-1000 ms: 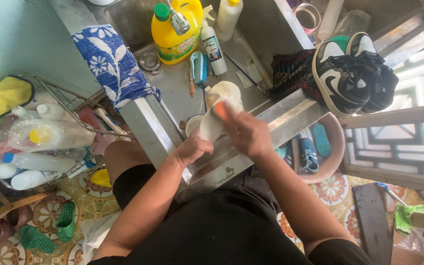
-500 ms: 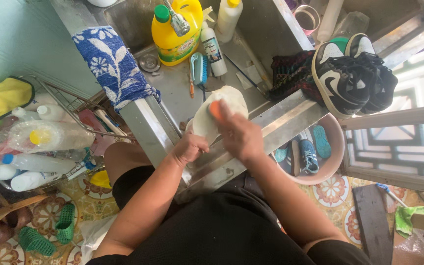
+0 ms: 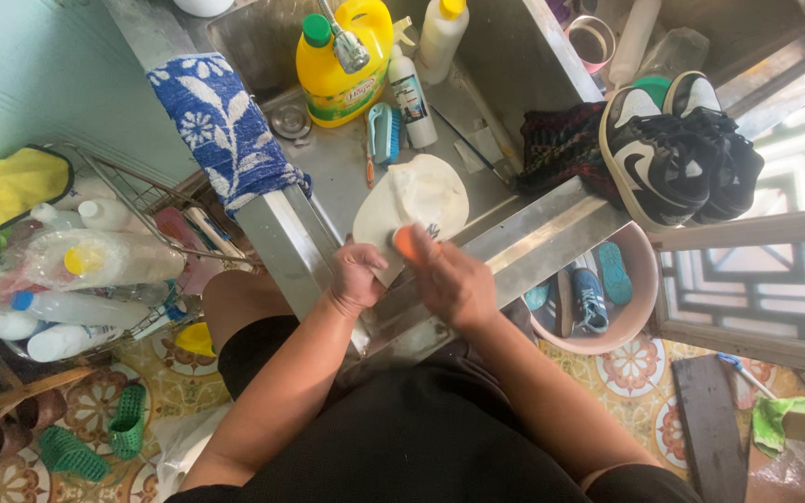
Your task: The person washes baseball caps at a utility sink. They scrub a black cap with an orange sponge, scrub it with a brush, rinse it under the tap, set it in a basin, then scrub a white cap with the sponge, turning it to clean different areas.
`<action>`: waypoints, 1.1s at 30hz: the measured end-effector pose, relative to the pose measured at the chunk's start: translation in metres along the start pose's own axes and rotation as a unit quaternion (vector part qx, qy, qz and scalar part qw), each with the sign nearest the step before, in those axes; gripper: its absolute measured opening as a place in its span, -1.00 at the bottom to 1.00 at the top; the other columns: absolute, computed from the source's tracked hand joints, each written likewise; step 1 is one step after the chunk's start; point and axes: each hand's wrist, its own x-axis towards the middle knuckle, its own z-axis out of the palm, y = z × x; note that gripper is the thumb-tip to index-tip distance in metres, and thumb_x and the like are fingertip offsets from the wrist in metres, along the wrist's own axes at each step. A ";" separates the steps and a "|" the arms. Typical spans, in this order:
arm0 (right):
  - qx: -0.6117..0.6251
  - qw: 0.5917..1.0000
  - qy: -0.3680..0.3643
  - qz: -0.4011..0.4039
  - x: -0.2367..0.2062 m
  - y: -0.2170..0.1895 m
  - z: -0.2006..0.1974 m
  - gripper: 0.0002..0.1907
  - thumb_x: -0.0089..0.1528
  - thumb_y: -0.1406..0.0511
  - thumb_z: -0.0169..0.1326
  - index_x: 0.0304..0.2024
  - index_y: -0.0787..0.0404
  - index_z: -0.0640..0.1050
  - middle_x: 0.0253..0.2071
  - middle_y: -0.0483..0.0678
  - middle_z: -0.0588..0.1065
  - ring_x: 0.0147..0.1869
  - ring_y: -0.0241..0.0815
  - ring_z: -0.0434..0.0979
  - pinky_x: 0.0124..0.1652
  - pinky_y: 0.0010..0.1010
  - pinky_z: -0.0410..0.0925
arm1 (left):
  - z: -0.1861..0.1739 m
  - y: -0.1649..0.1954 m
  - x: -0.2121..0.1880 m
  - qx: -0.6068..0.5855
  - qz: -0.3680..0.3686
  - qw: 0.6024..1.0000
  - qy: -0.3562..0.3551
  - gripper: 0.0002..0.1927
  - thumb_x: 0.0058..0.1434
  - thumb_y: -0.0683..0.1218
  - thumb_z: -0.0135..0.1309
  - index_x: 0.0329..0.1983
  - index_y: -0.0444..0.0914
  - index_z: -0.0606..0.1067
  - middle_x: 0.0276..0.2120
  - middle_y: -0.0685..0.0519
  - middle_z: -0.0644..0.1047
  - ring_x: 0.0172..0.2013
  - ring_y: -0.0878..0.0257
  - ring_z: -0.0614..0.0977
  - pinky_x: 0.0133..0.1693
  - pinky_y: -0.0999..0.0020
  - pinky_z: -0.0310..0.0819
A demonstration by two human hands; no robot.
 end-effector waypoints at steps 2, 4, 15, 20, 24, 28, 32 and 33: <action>-0.043 0.996 -0.010 0.082 0.000 -0.005 0.004 -0.42 0.26 0.36 0.21 0.34 0.11 0.44 -0.33 0.00 0.55 -0.39 0.03 0.56 -0.43 -0.18 0.40 | 0.008 0.005 0.004 0.006 0.009 1.000 0.015 -0.46 0.25 -0.22 0.01 0.33 -0.41 0.36 0.16 -0.13 0.52 0.18 0.02 0.53 0.30 0.16 0.36; -0.048 0.993 -0.014 0.106 0.003 -0.011 0.007 -0.40 0.25 0.36 0.21 0.35 0.09 0.43 -0.35 -0.02 0.55 -0.39 0.03 0.56 -0.43 -0.17 0.40 | 0.028 0.007 0.008 0.016 0.028 0.997 0.068 -0.43 0.38 0.03 -0.04 0.38 -0.36 0.33 0.19 -0.11 0.49 0.20 0.04 0.51 0.27 0.14 0.35; -0.007 0.997 -0.008 0.074 0.023 -0.023 0.007 -0.41 0.28 0.34 0.25 0.36 0.05 0.42 -0.44 -0.06 0.47 -0.44 0.00 0.52 -0.45 -0.17 0.36 | 0.077 0.026 0.003 0.013 0.040 0.998 0.050 -0.23 0.47 0.34 -0.23 0.47 -0.32 0.23 0.29 -0.12 0.42 0.27 0.00 0.45 0.31 0.07 0.30; 0.033 0.999 -0.038 0.000 0.026 -0.028 0.004 -0.39 0.24 0.36 0.21 0.35 0.06 0.42 -0.40 -0.05 0.49 -0.41 -0.02 0.53 -0.43 -0.20 0.37 | 0.075 0.029 0.001 -0.005 0.055 0.997 0.053 -0.20 0.40 0.36 -0.24 0.44 -0.31 0.22 0.27 -0.16 0.42 0.26 -0.06 0.46 0.31 0.00 0.31; -0.038 0.998 -0.028 0.051 0.029 -0.025 0.007 -0.43 0.25 0.36 0.24 0.33 0.16 0.46 -0.43 -0.05 0.49 -0.45 -0.01 0.51 -0.47 -0.19 0.35 | 0.074 0.029 0.003 0.002 0.047 0.996 0.072 -0.19 0.44 0.36 -0.27 0.48 -0.32 0.21 0.32 -0.14 0.39 0.31 -0.02 0.43 0.35 0.05 0.28; 0.041 0.997 -0.058 -0.010 0.026 -0.019 0.014 -0.43 0.23 0.35 0.23 0.31 0.12 0.46 -0.42 -0.04 0.48 -0.43 -0.04 0.53 -0.44 -0.22 0.38 | 0.070 0.031 0.002 -0.007 0.054 0.997 0.055 -0.19 0.44 0.38 -0.30 0.44 -0.34 0.24 0.27 -0.19 0.41 0.25 -0.08 0.45 0.30 0.01 0.30; -0.007 0.999 -0.023 0.039 0.022 -0.021 0.019 -0.41 0.26 0.38 0.22 0.35 0.11 0.44 -0.34 -0.06 0.55 -0.38 -0.03 0.57 -0.41 -0.24 0.40 | 0.069 0.030 0.003 -0.012 0.058 0.993 0.101 -0.24 0.48 0.34 -0.30 0.50 -0.27 0.22 0.33 -0.09 0.38 0.29 0.00 0.42 0.34 0.04 0.26; -0.021 0.998 -0.022 0.061 0.023 -0.021 0.018 -0.40 0.25 0.37 0.24 0.36 0.12 0.43 -0.34 -0.06 0.56 -0.38 -0.01 0.56 -0.43 -0.23 0.39 | 0.069 0.030 0.003 -0.024 0.046 0.994 0.092 -0.22 0.46 0.36 -0.31 0.48 -0.28 0.23 0.32 -0.11 0.39 0.29 -0.02 0.43 0.33 0.03 0.26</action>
